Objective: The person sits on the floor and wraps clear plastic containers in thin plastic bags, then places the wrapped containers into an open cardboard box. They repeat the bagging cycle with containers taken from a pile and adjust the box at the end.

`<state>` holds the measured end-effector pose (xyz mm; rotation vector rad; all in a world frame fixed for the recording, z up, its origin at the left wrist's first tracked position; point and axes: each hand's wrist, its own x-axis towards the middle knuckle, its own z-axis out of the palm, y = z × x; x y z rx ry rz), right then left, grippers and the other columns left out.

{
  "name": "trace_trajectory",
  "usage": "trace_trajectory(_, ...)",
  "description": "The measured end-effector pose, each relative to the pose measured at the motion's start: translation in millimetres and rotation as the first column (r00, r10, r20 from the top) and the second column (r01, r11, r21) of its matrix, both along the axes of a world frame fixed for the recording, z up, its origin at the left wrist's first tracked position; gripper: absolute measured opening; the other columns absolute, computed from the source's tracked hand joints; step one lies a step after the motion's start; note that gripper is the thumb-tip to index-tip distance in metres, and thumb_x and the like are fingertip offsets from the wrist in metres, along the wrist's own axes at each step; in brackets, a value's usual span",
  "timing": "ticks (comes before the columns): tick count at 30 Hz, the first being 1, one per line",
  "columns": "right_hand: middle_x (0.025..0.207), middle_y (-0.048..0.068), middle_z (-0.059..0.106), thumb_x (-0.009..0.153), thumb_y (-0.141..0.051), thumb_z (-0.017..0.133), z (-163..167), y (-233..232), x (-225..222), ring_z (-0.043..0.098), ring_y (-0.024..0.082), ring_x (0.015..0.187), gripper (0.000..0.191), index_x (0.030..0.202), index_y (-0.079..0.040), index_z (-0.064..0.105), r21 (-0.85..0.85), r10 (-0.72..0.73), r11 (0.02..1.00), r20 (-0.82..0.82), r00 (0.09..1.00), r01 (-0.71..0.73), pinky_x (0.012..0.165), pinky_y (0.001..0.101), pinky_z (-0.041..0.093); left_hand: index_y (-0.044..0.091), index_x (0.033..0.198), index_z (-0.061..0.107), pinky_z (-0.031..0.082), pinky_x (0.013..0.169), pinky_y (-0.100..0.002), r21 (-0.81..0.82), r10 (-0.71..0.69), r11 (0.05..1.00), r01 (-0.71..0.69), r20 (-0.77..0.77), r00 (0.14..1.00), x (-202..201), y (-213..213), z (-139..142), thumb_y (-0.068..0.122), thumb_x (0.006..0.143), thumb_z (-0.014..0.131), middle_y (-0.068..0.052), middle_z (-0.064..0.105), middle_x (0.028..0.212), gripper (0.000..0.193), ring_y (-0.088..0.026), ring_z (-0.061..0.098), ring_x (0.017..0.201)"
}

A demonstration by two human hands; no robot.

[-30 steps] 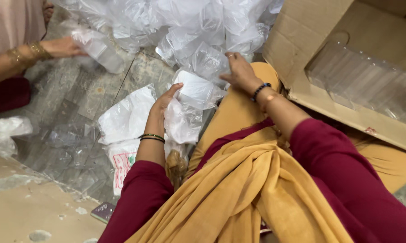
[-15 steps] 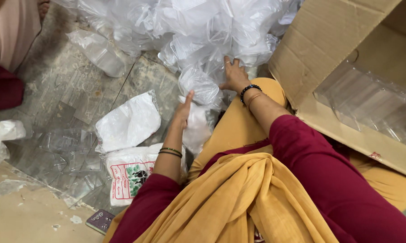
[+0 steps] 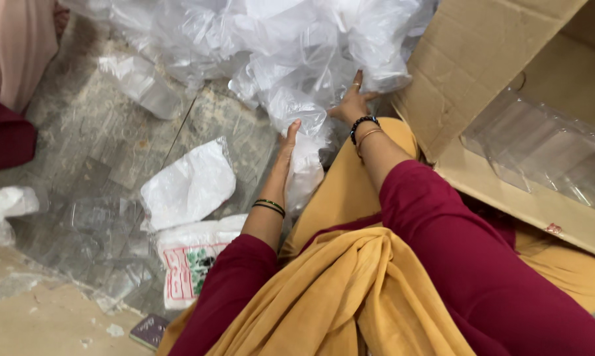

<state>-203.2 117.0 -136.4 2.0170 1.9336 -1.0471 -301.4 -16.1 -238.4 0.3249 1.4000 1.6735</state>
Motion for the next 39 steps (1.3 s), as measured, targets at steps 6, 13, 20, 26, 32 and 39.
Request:
trace_trajectory(6, 0.159, 0.047, -0.010, 0.053, -0.039, 0.100, -4.2, 20.3, -7.1, 0.032, 0.054, 0.147, 0.161, 0.162, -0.037, -0.018, 0.149, 0.026, 0.989, -0.281, 0.959, 0.017, 0.117, 0.0440, 0.042, -0.001, 0.149, 0.043, 0.040, 0.108, -0.036, 0.031, 0.092, 0.995, -0.097, 0.127, 0.988, -10.7, 46.8, 0.5, 0.051, 0.078, 0.080, -0.013, 0.052, 0.144, 0.095, -0.025, 0.050, 0.130)
trace_trajectory(13, 0.165, 0.030, 0.013, 0.051, -0.055, 0.098, -13.8, 64.5, -26.6, 0.018, 0.045, 0.154, 0.153, 0.162, -0.010, 0.003, 0.137, 0.107, 0.986, -0.112, 0.988, -0.091, 0.124, 0.0481, 0.024, 0.000, 0.148, 0.045, 0.043, 0.104, -0.037, 0.023, 0.124, 0.991, -0.131, 0.193, 0.973, -19.6, 79.5, -3.0, 0.049, 0.078, 0.081, -0.012, 0.054, 0.141, 0.092, -0.025, 0.052, 0.125)
trace_trajectory(20, 0.162, 0.027, 0.029, 0.051, -0.058, 0.098, -24.1, 111.9, -18.9, 0.026, 0.040, 0.153, 0.151, 0.163, -0.001, 0.013, 0.486, 0.410, 0.846, -0.327, 0.851, -0.221, 0.126, 0.0446, 0.024, 0.001, 0.146, 0.048, 0.046, 0.100, -0.037, 0.045, 0.133, 0.988, -0.148, 0.242, 0.961, -18.8, 115.3, -18.5, 0.046, 0.077, 0.082, -0.011, 0.056, 0.137, 0.090, -0.024, 0.055, 0.120)
trace_trajectory(26, 0.159, 0.027, 0.037, 0.053, -0.062, 0.095, -24.2, 155.7, -20.5, 0.035, 0.039, 0.148, 0.138, 0.157, 0.001, 0.028, 0.415, 0.529, 0.818, -0.275, 0.803, -0.397, 0.121, 0.0430, 0.030, 0.001, 0.145, 0.049, 0.047, 0.098, -0.037, 0.065, 0.127, 0.986, -0.153, 0.304, 0.944, -12.0, 153.9, -27.3, 0.045, 0.077, 0.082, -0.010, 0.058, 0.136, 0.087, -0.023, 0.056, 0.117)
trace_trajectory(32, 0.138, 0.021, 0.064, 0.059, -0.064, 0.088, -22.2, 197.4, -17.8, 0.063, 0.037, 0.123, 0.107, 0.143, -0.007, 0.055, 0.427, 0.570, 0.759, -0.072, 0.819, -0.491, 0.108, 0.0453, 0.048, 0.002, 0.142, 0.051, 0.050, 0.095, -0.039, 0.007, 0.205, 0.977, -0.215, 0.270, 0.941, -7.8, 201.3, -25.3, 0.045, 0.072, 0.083, -0.010, 0.059, 0.136, 0.088, -0.025, 0.059, 0.115)
trace_trajectory(39, 0.116, 0.026, 0.068, 0.059, -0.054, 0.091, -17.4, 256.7, -12.4, 0.066, 0.040, 0.105, 0.086, 0.120, 0.001, 0.067, 0.373, 0.649, 0.700, 0.022, 0.760, -0.609, 0.093, 0.0482, 0.051, 0.003, 0.143, 0.050, 0.051, 0.094, -0.037, 0.031, 0.153, 0.985, -0.171, 0.315, 0.937, 4.1, 246.3, -9.3, 0.048, 0.075, 0.082, -0.010, 0.058, 0.138, 0.088, -0.024, 0.060, 0.116)
